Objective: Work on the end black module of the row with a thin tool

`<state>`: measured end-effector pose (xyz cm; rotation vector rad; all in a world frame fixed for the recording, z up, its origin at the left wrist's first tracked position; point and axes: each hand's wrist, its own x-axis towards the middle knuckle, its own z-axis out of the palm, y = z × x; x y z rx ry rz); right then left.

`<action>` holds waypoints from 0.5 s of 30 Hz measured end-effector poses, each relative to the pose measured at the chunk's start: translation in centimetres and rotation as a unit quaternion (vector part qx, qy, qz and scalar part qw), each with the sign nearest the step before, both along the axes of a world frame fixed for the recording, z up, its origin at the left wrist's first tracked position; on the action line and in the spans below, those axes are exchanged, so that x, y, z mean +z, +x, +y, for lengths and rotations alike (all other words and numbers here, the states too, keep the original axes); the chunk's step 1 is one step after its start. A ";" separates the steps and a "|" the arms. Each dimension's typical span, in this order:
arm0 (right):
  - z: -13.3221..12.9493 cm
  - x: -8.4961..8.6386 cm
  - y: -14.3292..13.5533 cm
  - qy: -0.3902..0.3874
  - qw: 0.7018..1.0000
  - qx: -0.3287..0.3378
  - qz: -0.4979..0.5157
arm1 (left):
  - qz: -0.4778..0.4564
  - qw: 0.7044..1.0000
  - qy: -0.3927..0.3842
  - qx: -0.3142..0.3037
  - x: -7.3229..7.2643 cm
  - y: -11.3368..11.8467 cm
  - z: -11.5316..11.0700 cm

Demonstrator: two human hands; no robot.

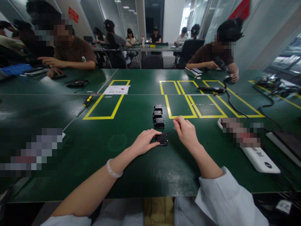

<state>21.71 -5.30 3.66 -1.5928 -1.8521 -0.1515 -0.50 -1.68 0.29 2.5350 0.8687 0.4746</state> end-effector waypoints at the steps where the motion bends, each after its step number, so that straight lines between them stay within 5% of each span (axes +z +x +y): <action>1: 0.0 0.0 0.0 0.000 1.000 -0.001 0.000 | 0.001 1.000 -0.001 0.000 0.0 0.0 0.0; 15: -0.1 0.4 0.0 0.003 1.000 0.008 -0.023 | 0.002 1.000 -0.001 0.004 0.1 0.0 0.0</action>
